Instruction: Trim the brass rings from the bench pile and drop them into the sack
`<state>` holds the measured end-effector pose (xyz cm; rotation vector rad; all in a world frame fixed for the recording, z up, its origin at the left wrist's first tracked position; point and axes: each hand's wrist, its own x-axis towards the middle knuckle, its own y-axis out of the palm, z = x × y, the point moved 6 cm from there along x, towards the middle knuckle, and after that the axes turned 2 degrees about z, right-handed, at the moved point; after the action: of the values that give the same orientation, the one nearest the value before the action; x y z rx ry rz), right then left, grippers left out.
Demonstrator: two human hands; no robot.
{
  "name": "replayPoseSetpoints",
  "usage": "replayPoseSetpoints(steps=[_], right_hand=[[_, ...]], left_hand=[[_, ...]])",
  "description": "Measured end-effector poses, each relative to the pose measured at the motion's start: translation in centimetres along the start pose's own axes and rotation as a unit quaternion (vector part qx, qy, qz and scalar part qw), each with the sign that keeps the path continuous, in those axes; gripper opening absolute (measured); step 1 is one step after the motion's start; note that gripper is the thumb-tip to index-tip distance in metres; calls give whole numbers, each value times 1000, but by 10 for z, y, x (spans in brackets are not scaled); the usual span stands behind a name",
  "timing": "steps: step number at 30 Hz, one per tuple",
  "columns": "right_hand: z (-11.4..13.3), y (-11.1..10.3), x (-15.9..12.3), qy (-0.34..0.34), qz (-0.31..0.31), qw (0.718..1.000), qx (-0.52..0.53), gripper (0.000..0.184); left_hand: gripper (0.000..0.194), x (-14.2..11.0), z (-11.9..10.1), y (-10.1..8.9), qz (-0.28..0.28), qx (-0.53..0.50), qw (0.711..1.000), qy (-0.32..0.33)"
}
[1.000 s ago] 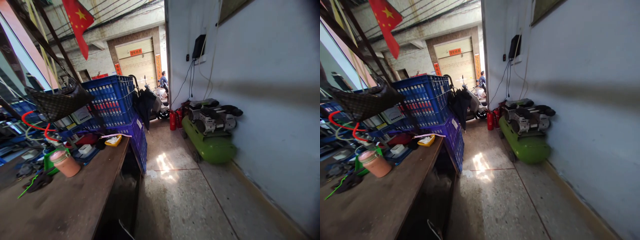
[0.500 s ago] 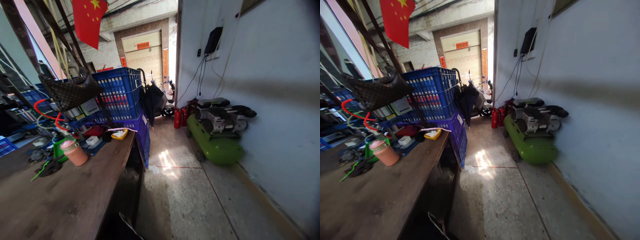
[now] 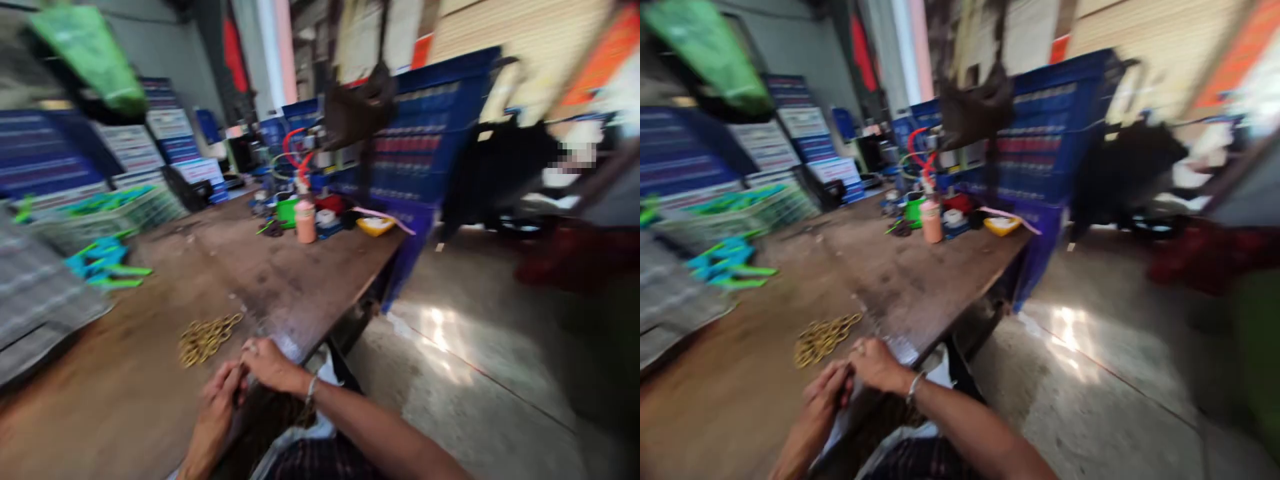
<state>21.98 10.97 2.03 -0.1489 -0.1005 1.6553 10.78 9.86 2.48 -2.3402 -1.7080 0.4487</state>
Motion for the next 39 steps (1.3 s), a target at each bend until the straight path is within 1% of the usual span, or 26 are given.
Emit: replayPoseSetpoints(steps=[2,4,5,7,10,12,15,17,20,24,31,37,39], right_hand=[[8,3,4,-19,-1,999,-30,19],[15,9,6,-25,32,998,-45,22],[17,11,6,-27,39,998,-49,23],[19,16,5,-28,54,996,-61,24],[14,21,7,-33,41,990,-128,23],[10,23,7,-50,34,976,-211,23],[11,32,1,-94,64,935,-335,17],[14,38,-4,-108,86,909,-393,16],[19,42,-9,-106,96,884,-445,18],[22,45,-11,-106,97,871,-470,18],[18,46,-11,-87,90,869,-479,20],[21,48,-10,-83,118,873,-466,17],[21,50,-10,-85,138,878,-450,18]], left_hand=[[31,-3,1,-2,18,-89,996,-20],[32,-7,3,-6,6,-143,989,-28],[32,-9,4,-7,10,-167,985,-31],[30,-13,9,-10,12,-204,979,-26],[29,-17,19,-15,11,-225,974,-25],[28,-17,24,-19,7,-224,974,-27],[29,-18,26,-22,0,-217,976,-25],[30,-19,26,-23,-6,-212,977,-22],[30,-21,28,-23,-11,-210,977,-21],[29,-24,31,-24,-23,-204,978,-22],[31,-26,28,-25,-37,-192,981,-13],[32,-26,27,-26,-38,-177,983,-1],[31,-26,27,-28,-39,-167,985,7]])
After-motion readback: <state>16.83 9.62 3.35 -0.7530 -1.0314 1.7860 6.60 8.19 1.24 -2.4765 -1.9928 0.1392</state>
